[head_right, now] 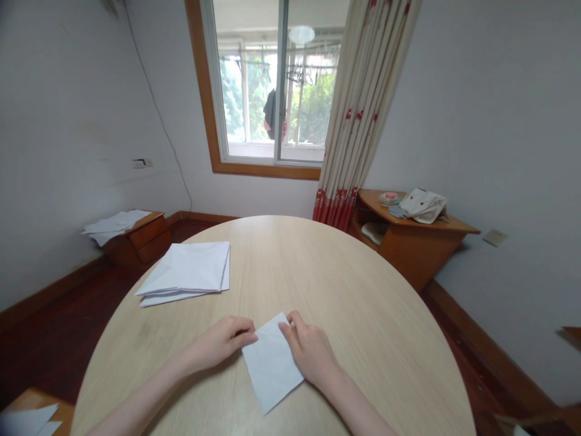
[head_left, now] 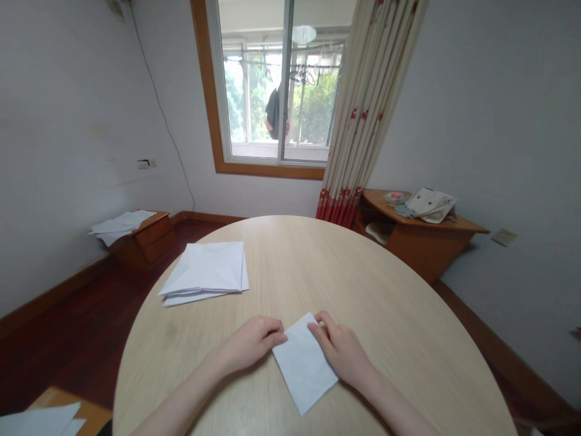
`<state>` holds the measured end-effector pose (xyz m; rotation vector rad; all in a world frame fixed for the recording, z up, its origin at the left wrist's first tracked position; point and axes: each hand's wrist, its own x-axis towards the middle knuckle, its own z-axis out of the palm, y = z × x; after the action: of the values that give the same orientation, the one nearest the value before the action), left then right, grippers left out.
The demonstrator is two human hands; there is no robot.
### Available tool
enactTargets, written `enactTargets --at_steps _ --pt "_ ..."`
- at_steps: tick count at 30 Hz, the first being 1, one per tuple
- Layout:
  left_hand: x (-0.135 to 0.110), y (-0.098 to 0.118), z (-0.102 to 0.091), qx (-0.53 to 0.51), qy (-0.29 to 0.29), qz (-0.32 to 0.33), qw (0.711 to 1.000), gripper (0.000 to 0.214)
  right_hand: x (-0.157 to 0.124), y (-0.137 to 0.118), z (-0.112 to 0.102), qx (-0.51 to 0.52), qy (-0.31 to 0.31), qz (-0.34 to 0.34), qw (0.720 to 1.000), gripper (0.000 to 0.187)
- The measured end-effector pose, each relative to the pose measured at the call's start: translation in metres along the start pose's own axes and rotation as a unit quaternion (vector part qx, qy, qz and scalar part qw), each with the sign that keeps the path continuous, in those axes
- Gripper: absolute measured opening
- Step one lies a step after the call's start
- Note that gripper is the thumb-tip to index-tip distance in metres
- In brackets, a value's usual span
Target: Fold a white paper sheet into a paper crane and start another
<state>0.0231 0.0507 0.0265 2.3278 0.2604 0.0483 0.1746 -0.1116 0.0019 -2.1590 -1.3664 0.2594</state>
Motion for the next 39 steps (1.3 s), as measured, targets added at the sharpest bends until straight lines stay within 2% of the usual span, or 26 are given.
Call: enactTargets --at_steps 5,10,13,16,19,27,32,39 --pt "-0.001 -0.006 0.004 0.081 0.003 -0.018 0.997 0.028 0.000 0.001 0.002 -0.014 -0.003 -0.002 1.000 0.025" --pt "-0.004 -0.001 0.007 0.110 0.053 0.016 0.992 0.006 0.000 0.002 0.007 -0.064 -0.014 0.001 0.998 0.026" --pt "-0.005 0.001 0.009 0.086 0.068 0.062 0.992 0.019 0.001 0.001 0.008 -0.118 -0.017 -0.006 0.993 0.026" --pt "-0.005 0.003 0.012 0.046 0.039 0.103 0.993 0.028 0.001 0.002 0.008 -0.139 -0.015 -0.015 0.990 0.026" --pt "-0.006 0.002 0.015 0.018 0.020 0.122 0.992 0.027 0.002 0.001 0.008 -0.151 -0.011 -0.026 0.988 0.026" --pt "-0.007 -0.001 0.016 0.044 0.011 0.110 0.993 0.035 0.003 -0.002 0.013 -0.144 0.008 -0.056 0.988 0.025" --pt "-0.005 -0.004 0.017 0.040 -0.007 0.088 0.995 0.032 0.004 -0.001 0.018 -0.090 0.030 -0.084 0.992 0.020" --pt "-0.004 -0.008 0.016 0.024 -0.016 0.106 0.994 0.063 -0.001 -0.003 0.011 -0.037 -0.041 -0.101 0.993 0.024"
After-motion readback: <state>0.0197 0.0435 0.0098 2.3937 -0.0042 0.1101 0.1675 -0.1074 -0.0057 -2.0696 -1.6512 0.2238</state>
